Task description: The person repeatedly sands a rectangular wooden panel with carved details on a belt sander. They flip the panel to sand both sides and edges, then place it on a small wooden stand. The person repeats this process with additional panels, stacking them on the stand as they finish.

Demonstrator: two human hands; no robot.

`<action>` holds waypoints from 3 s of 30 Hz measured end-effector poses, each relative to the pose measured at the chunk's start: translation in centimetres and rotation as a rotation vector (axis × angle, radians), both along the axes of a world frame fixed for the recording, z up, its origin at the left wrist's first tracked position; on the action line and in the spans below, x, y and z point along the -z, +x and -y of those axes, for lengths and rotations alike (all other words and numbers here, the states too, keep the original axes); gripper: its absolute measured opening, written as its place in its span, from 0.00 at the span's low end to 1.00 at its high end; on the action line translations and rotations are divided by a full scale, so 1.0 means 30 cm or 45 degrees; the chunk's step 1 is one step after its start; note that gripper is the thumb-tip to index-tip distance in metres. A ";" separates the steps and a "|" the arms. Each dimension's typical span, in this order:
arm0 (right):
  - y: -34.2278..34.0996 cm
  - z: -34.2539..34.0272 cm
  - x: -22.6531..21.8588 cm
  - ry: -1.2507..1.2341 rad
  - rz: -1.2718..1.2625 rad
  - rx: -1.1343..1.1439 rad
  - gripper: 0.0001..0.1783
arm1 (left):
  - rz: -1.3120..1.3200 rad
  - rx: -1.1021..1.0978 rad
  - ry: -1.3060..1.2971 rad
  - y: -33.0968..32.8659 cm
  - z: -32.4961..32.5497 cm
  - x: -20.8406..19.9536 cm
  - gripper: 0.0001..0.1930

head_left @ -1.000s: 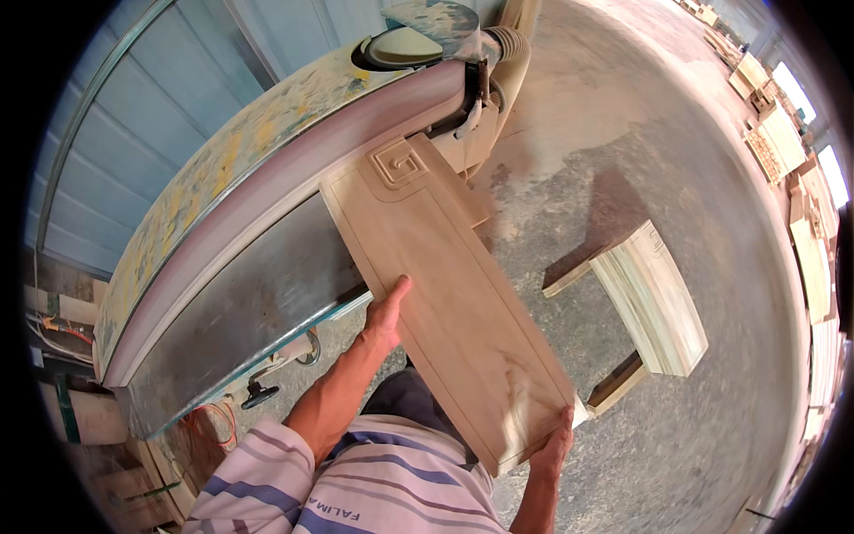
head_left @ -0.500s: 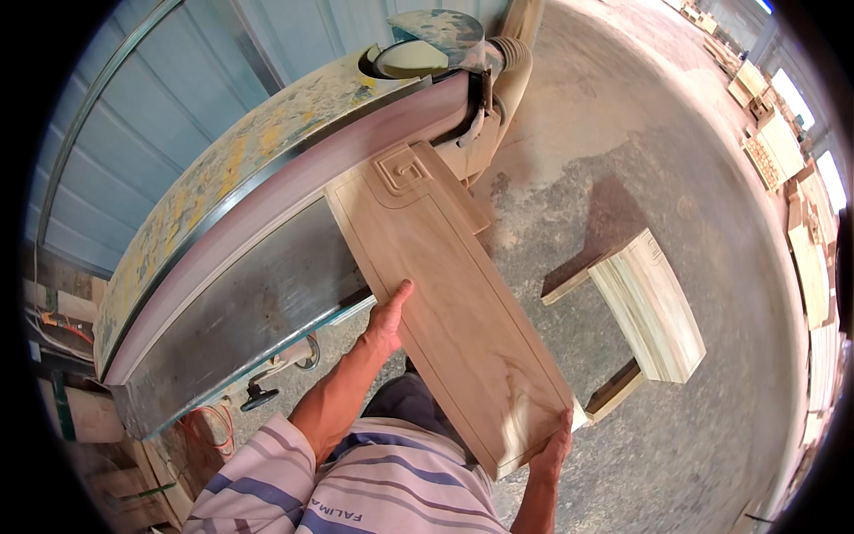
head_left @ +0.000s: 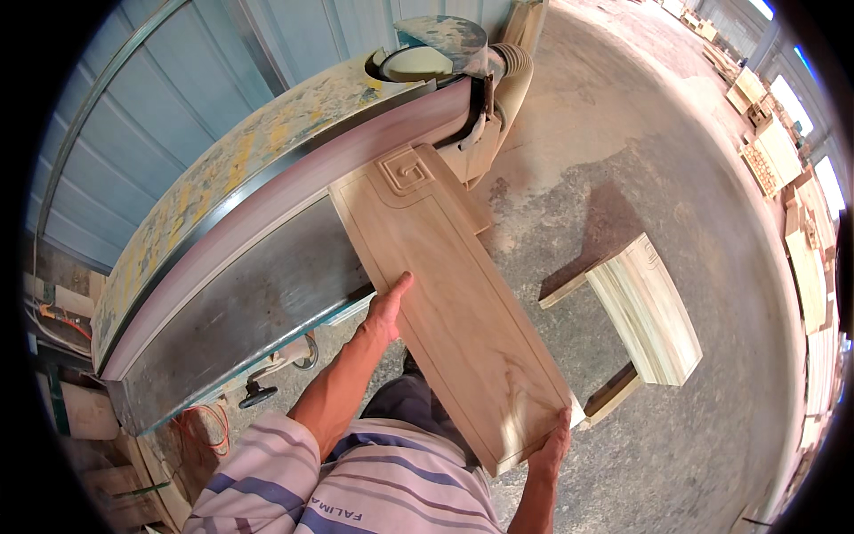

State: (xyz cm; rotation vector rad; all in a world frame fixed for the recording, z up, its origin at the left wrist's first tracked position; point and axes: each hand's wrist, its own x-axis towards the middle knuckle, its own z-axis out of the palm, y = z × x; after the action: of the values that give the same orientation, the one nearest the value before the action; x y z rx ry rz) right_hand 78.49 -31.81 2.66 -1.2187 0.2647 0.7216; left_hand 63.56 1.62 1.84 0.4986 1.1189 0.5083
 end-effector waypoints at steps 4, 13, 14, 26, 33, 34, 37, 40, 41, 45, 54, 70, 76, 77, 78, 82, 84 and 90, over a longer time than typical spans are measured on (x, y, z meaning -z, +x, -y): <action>0.009 0.013 0.027 0.007 -0.018 -0.011 0.30 | -0.009 -0.032 0.051 0.000 -0.002 0.021 0.39; 0.003 0.062 -0.016 -0.004 0.072 -0.039 0.30 | -0.037 -0.129 0.112 -0.003 0.077 0.114 0.35; 0.007 0.075 -0.016 -0.009 0.072 -0.046 0.30 | -0.058 -0.119 0.097 0.000 0.085 0.095 0.35; 0.007 0.015 0.025 -0.027 -0.002 -0.030 0.31 | 0.019 -0.126 0.042 -0.004 0.006 0.064 0.34; 0.001 -0.015 -0.010 -0.090 0.010 0.021 0.31 | 0.057 -0.084 0.021 0.001 -0.006 0.058 0.35; 0.001 -0.017 -0.010 -0.101 -0.003 0.027 0.31 | 0.056 -0.077 0.013 -0.002 -0.012 0.069 0.35; 0.006 -0.019 -0.001 -0.122 -0.032 0.050 0.31 | 0.095 -0.065 0.045 -0.011 -0.020 0.103 0.35; 0.008 -0.012 0.014 -0.107 -0.039 0.072 0.31 | 0.009 -0.026 -0.009 -0.002 -0.013 0.063 0.35; 0.008 -0.011 0.013 -0.096 -0.044 0.072 0.31 | 0.025 -0.023 -0.004 -0.004 -0.016 0.073 0.35; 0.007 -0.025 -0.008 -0.095 0.007 0.056 0.30 | -0.006 -0.021 0.015 -0.007 -0.013 0.071 0.36; 0.011 -0.019 0.006 -0.118 -0.028 0.101 0.30 | -0.002 -0.008 0.044 -0.012 -0.020 0.100 0.37; -0.003 -0.019 0.008 -0.098 -0.020 0.122 0.27 | 0.050 -0.109 0.047 -0.008 -0.036 0.169 0.35; 0.028 0.049 0.055 -0.038 0.184 0.135 0.27 | 0.359 -0.018 0.198 -0.005 0.020 0.077 0.37; 0.040 0.061 0.052 -0.113 0.154 0.217 0.27 | 0.392 0.010 0.244 0.023 0.053 0.018 0.36; 0.055 0.090 0.079 -0.130 0.233 0.284 0.27 | 0.425 0.028 0.289 0.044 0.102 -0.061 0.35; 0.109 0.162 0.153 -0.261 0.541 0.531 0.28 | 0.494 0.157 0.500 0.093 0.234 -0.300 0.39; 0.108 0.219 0.231 -0.342 0.495 0.528 0.29 | 0.575 0.206 0.531 0.089 0.211 -0.375 0.37; 0.081 0.329 0.458 -0.572 0.625 0.123 0.25 | 0.349 0.292 0.856 0.181 0.179 -0.469 0.27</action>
State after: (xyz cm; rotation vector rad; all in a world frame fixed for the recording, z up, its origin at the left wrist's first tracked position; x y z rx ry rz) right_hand 80.93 -41.69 -11.07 -1.7537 0.0743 0.2636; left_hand 69.00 -3.75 15.92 1.0918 0.5970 0.7250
